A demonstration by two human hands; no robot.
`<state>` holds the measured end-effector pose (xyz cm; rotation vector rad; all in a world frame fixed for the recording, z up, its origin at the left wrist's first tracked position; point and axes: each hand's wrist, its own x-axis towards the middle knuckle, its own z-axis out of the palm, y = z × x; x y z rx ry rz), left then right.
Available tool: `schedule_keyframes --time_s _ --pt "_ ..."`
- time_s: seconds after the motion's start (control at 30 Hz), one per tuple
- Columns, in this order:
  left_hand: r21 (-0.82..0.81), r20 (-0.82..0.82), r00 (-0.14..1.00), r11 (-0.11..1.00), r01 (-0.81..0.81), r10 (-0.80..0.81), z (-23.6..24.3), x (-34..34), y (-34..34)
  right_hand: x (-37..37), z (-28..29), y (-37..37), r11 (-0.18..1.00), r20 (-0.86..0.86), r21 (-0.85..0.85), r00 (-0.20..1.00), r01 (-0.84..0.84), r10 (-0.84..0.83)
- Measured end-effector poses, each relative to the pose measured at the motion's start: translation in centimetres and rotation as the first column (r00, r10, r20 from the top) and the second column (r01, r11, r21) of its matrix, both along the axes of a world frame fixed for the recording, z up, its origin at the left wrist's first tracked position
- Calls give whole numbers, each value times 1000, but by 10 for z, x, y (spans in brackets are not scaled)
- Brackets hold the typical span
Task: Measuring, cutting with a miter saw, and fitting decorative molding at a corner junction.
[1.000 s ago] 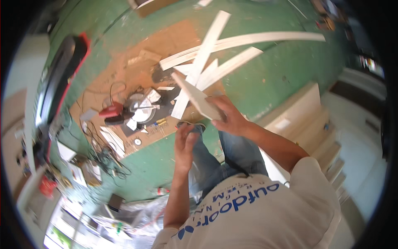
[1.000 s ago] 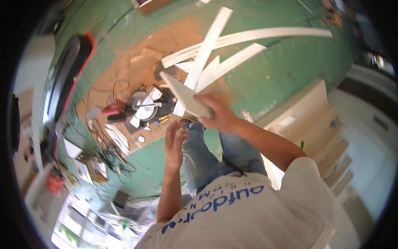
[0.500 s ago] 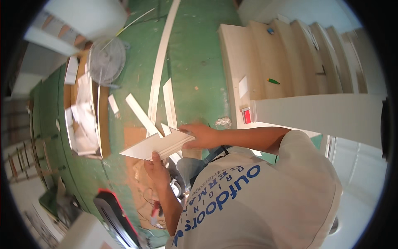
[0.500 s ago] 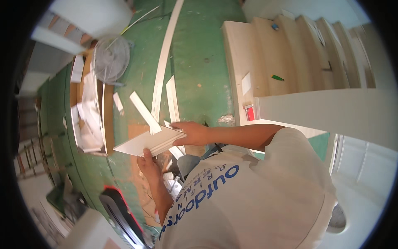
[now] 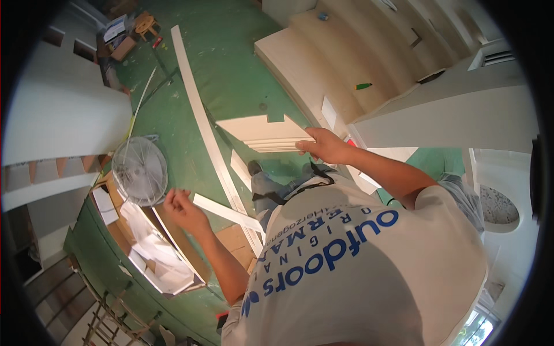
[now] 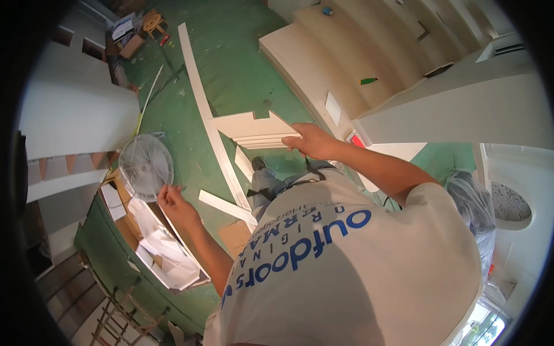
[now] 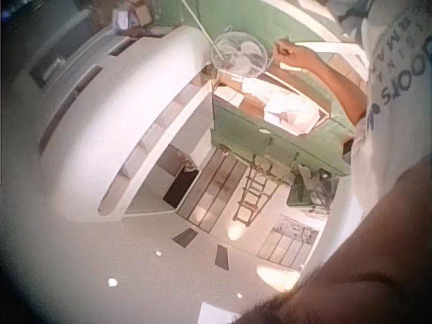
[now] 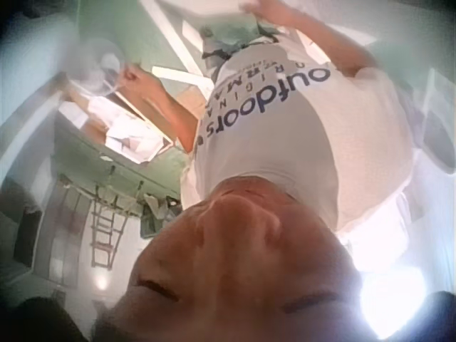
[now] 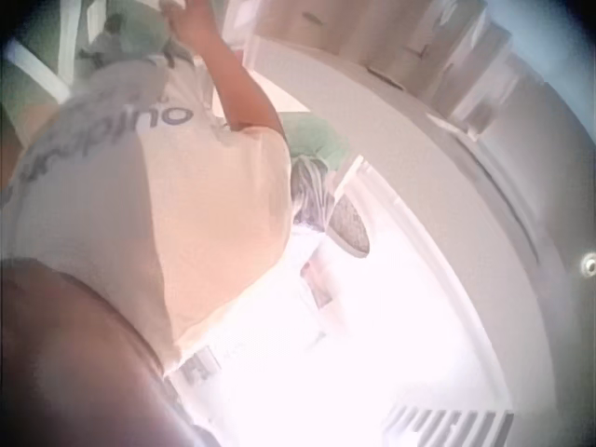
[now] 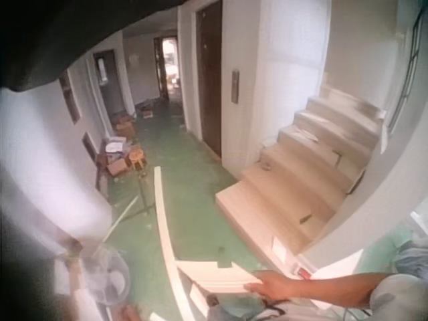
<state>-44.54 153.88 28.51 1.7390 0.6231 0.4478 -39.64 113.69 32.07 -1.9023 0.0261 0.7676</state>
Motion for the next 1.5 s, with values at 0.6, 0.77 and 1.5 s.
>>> schedule_keyframes --time_s 0.6,0.77,1.5 --pt "694 -509 360 -125 709 -782 19 398 -211 209 -29 -112 924 -53 119 931 364 -360" --pt "592 -550 487 95 800 -679 6 499 -200 303 -115 -174 928 245 -141 920 346 -306" --pt "-33 -236 -616 -627 778 -752 58 857 -821 468 -8 -295 488 -439 -240 354 839 -826"
